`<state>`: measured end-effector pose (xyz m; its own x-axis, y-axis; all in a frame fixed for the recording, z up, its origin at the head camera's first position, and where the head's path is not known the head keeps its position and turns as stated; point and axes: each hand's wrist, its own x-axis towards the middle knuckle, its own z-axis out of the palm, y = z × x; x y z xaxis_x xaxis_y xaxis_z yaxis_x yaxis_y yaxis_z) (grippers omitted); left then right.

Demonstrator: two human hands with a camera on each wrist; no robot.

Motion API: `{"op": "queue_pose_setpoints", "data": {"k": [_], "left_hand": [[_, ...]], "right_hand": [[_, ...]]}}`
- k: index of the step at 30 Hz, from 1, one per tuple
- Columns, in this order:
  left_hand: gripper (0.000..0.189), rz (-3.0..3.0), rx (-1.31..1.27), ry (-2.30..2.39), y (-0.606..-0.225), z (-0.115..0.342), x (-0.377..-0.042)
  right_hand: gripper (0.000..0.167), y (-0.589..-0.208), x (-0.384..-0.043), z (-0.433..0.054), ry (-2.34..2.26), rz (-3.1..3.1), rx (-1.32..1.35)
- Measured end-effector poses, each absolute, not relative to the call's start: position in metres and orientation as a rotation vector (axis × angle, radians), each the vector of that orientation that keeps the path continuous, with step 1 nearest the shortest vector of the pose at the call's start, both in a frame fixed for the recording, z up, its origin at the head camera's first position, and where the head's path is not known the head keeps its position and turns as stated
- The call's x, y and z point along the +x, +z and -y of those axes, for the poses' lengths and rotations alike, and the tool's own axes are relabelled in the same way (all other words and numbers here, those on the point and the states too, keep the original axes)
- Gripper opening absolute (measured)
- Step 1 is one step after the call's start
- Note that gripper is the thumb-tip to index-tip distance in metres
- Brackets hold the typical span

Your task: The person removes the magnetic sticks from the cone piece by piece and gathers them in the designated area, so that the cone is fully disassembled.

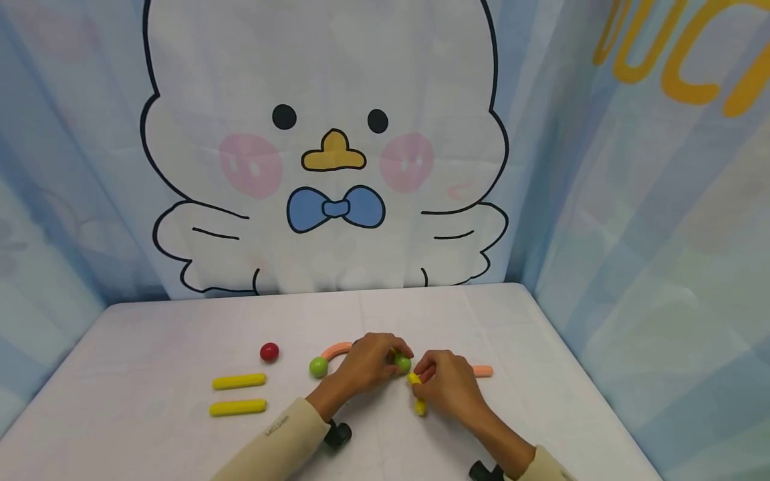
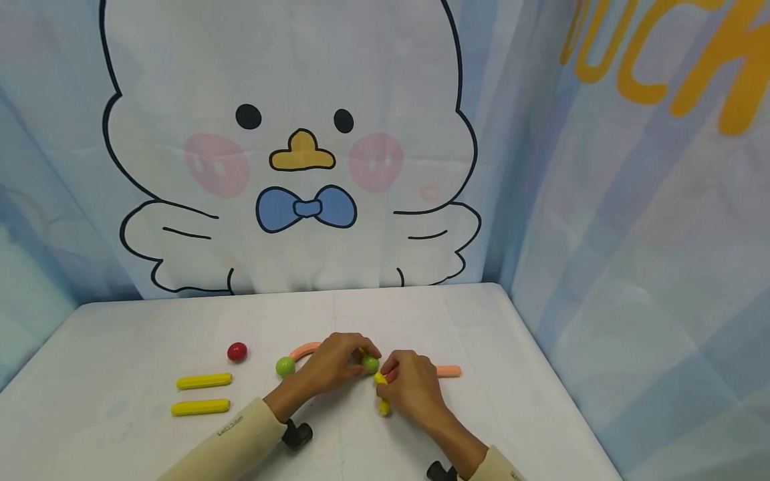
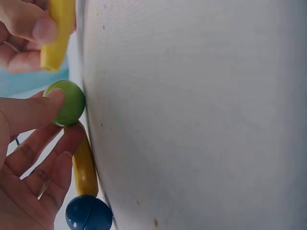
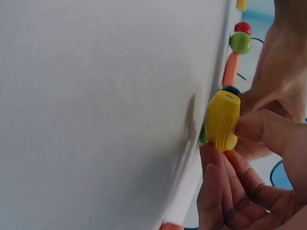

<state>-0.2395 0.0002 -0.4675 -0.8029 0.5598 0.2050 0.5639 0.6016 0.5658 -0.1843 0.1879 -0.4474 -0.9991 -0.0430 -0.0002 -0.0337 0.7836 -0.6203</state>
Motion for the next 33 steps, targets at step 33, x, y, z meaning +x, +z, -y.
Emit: {"op": "queue_pose_setpoints", "data": {"k": [33], "left_hand": [[0.038,2.813,-0.930,-0.811,-0.467,0.001,-0.237]], "right_hand": [[0.020,-0.443,-0.161,-0.258,-0.836,-2.982,0.256]]}}
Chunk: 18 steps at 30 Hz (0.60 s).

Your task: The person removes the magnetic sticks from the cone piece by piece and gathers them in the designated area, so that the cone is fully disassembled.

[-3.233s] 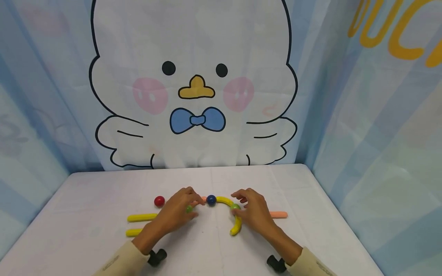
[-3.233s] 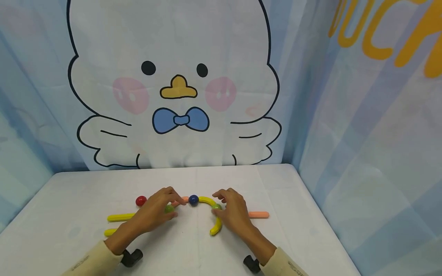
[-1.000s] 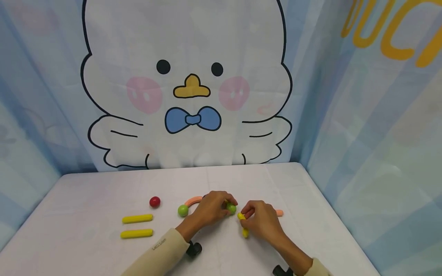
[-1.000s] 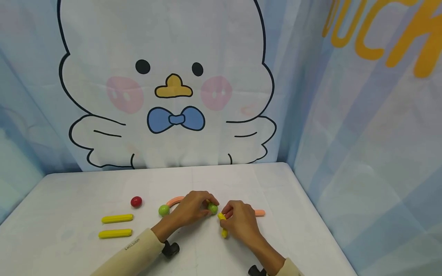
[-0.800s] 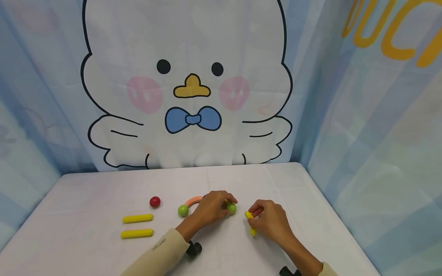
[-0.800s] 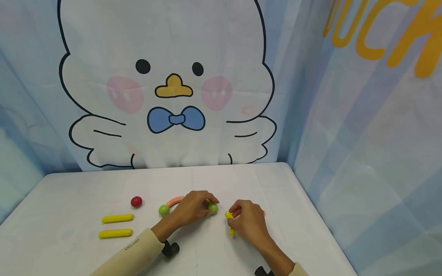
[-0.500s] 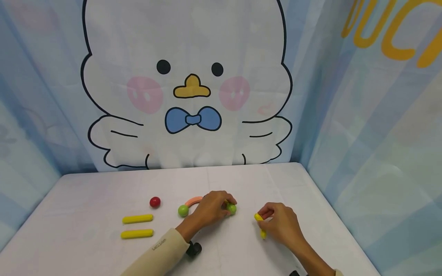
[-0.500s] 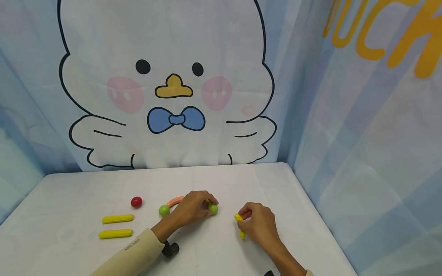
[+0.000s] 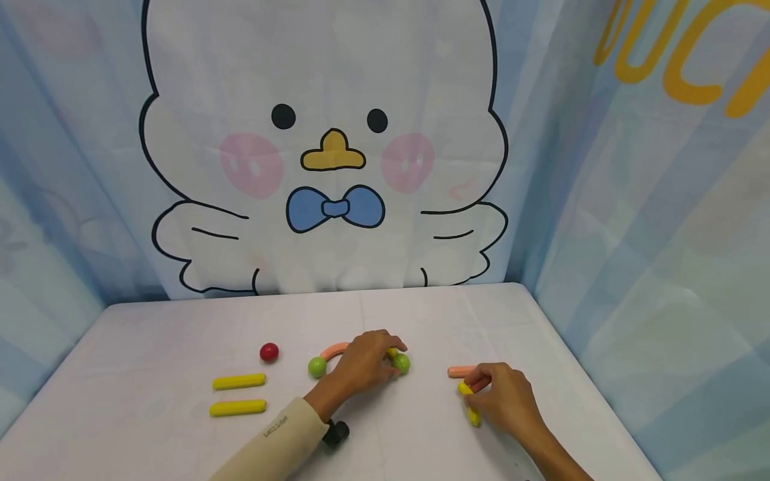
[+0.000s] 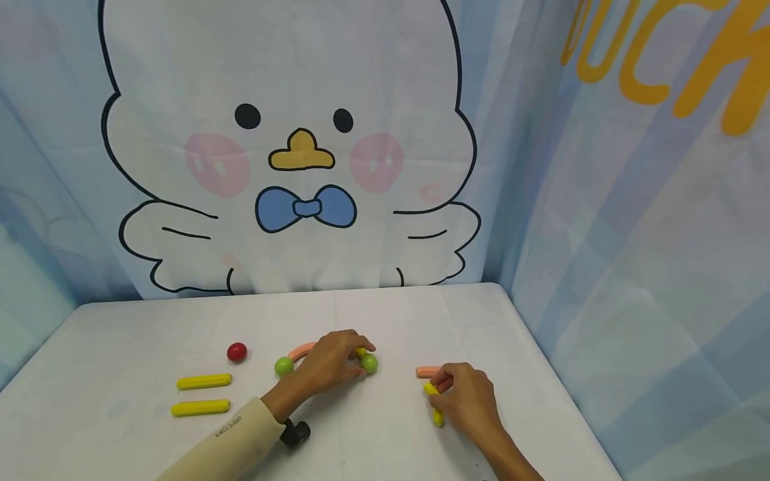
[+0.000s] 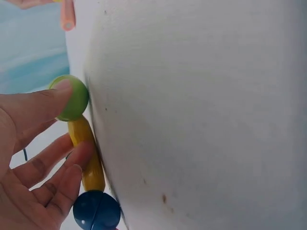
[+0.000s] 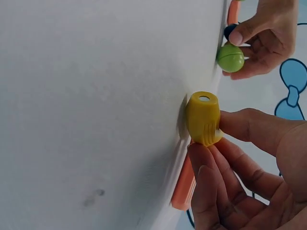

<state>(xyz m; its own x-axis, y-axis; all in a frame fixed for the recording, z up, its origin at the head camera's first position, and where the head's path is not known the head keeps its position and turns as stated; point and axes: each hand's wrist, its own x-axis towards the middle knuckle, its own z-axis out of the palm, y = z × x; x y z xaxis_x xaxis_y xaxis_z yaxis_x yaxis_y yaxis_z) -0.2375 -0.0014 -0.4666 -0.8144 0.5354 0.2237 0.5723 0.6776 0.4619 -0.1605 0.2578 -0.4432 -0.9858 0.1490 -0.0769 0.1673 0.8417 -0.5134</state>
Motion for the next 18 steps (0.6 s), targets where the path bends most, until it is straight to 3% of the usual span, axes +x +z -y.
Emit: {"op": "queue_pose_setpoints", "data": {"k": [18], "left_hand": [[0.034,2.810,-1.029,-0.813,-0.4682,0.0072,-0.2337]], "right_hand": [[0.021,-0.4488,-0.1599,-0.2598,-0.850,-2.972,0.255]]}}
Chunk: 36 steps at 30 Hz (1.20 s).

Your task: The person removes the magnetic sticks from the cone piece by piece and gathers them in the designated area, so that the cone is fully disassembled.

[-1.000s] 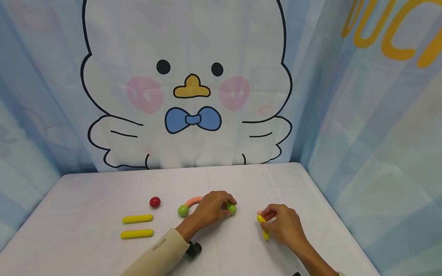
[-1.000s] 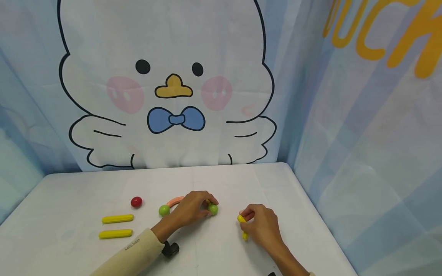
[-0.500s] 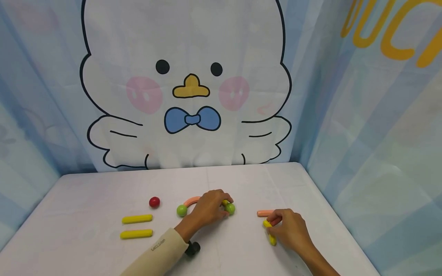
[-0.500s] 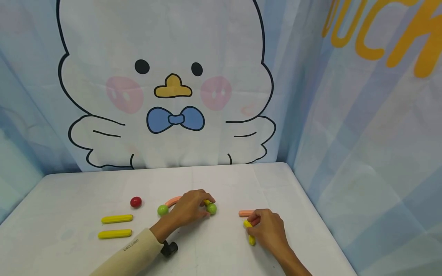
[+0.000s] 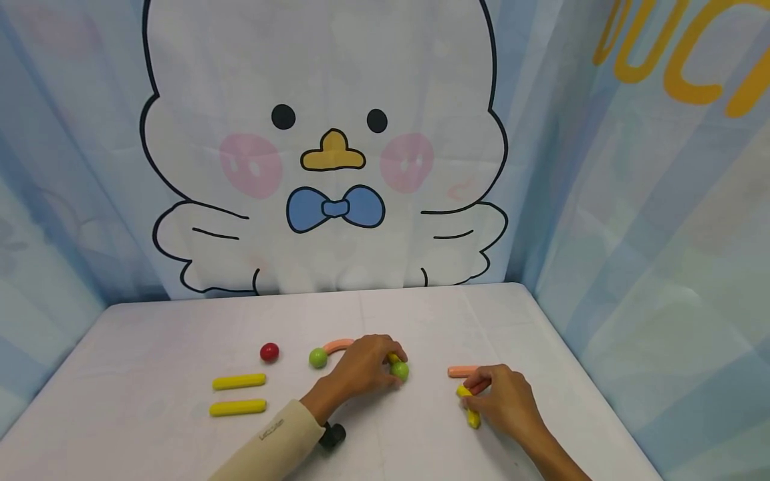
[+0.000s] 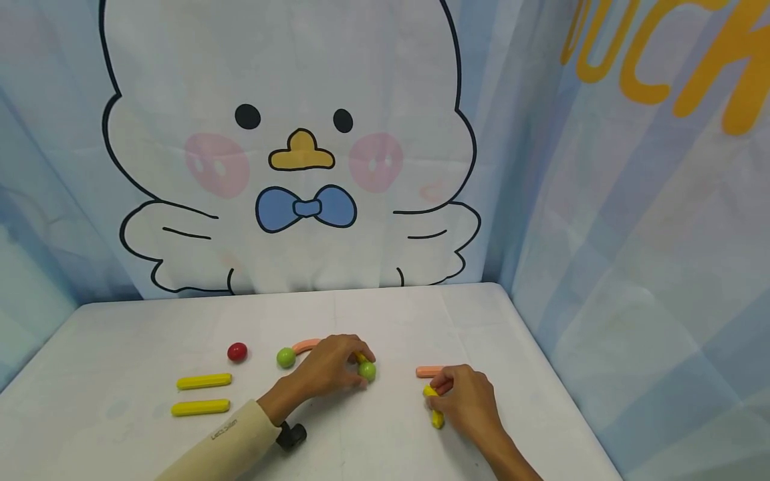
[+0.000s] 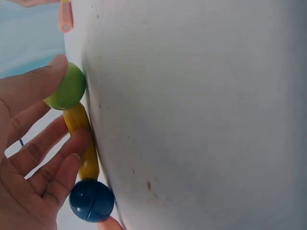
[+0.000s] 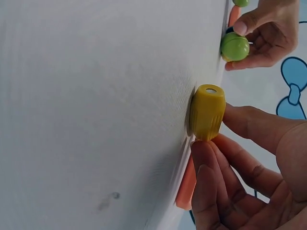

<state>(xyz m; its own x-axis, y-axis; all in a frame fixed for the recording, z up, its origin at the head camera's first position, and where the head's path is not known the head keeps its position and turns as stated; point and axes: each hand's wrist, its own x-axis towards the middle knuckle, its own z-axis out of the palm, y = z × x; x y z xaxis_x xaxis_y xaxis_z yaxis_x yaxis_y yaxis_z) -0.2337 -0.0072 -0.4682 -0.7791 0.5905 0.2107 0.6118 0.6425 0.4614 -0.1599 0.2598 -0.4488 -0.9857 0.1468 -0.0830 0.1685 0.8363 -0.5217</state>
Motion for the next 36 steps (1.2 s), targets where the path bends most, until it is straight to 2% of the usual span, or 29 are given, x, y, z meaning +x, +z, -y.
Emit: {"op": "queue_pose_setpoints", "data": {"k": [9,23,36], "left_hand": [[0.035,2.842,-1.057,-0.848,-0.466,0.007,-0.231],[0.024,2.859,-1.117,-0.869,-0.464,0.010,-0.225],[0.042,2.859,-1.098,-0.851,-0.465,0.021,-0.217]], "right_hand": [[0.020,-0.448,-0.161,-0.259,-0.901,-3.034,0.209],[0.019,-0.445,-0.169,-0.243,-1.073,-3.023,0.105],[0.021,-0.446,-0.181,-0.221,-1.077,-3.025,0.021]]}}
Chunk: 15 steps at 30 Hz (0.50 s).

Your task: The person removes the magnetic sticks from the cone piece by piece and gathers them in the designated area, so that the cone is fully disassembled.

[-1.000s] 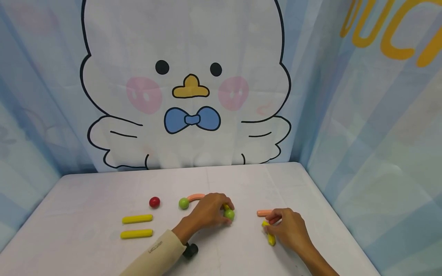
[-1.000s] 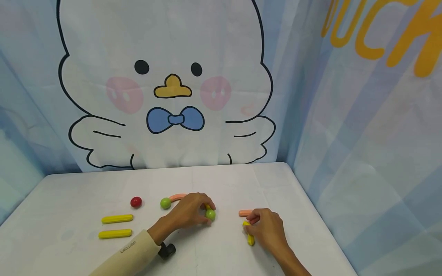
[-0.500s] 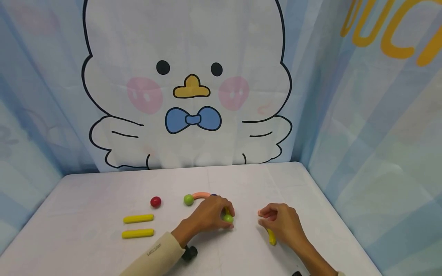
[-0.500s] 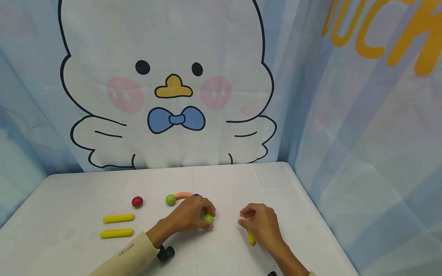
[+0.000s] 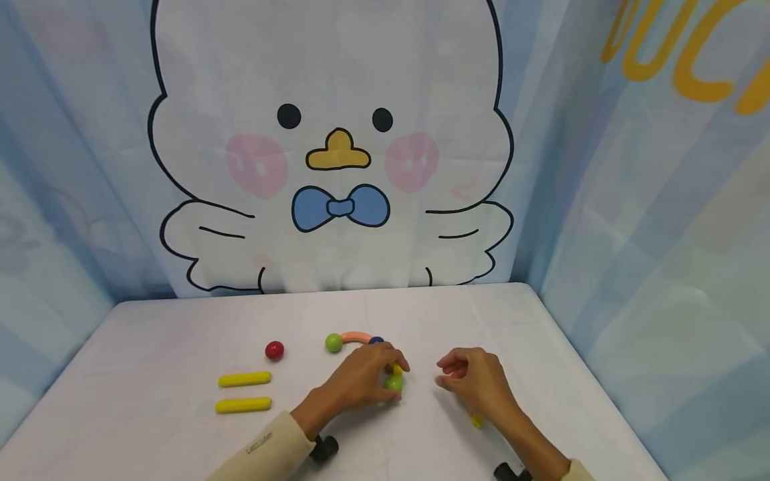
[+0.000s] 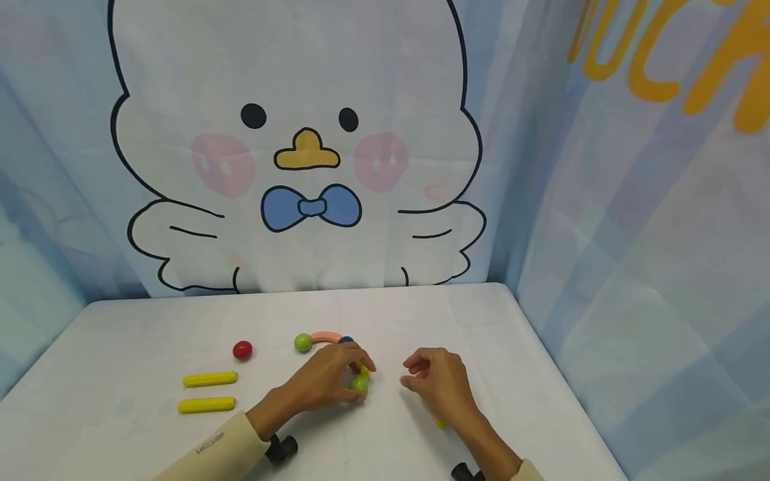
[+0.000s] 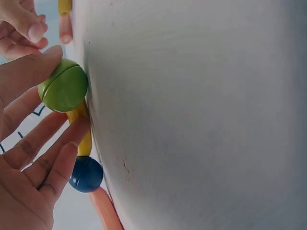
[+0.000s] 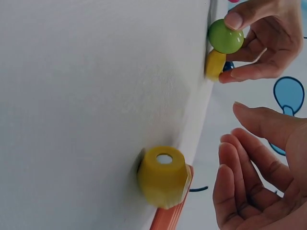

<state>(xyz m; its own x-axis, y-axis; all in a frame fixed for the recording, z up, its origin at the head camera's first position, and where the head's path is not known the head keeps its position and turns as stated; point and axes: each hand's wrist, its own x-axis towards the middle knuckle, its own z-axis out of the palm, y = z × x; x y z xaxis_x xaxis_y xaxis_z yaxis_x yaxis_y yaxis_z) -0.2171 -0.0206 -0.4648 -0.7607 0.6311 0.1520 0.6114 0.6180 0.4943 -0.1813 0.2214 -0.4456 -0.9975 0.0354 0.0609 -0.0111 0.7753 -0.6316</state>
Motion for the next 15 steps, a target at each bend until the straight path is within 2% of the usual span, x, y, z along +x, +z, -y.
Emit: {"op": "queue_pose_setpoints", "data": {"k": [8,15], "left_hand": [[0.039,-2.776,1.095,0.857,-0.464,0.023,-0.216],[0.046,-2.693,1.087,0.988,-0.465,0.032,-0.215]], "right_hand": [[0.019,-0.446,-0.186,-0.213,1.061,2.865,0.031],[0.018,-0.445,-0.191,-0.208,1.097,2.842,0.075]]}}
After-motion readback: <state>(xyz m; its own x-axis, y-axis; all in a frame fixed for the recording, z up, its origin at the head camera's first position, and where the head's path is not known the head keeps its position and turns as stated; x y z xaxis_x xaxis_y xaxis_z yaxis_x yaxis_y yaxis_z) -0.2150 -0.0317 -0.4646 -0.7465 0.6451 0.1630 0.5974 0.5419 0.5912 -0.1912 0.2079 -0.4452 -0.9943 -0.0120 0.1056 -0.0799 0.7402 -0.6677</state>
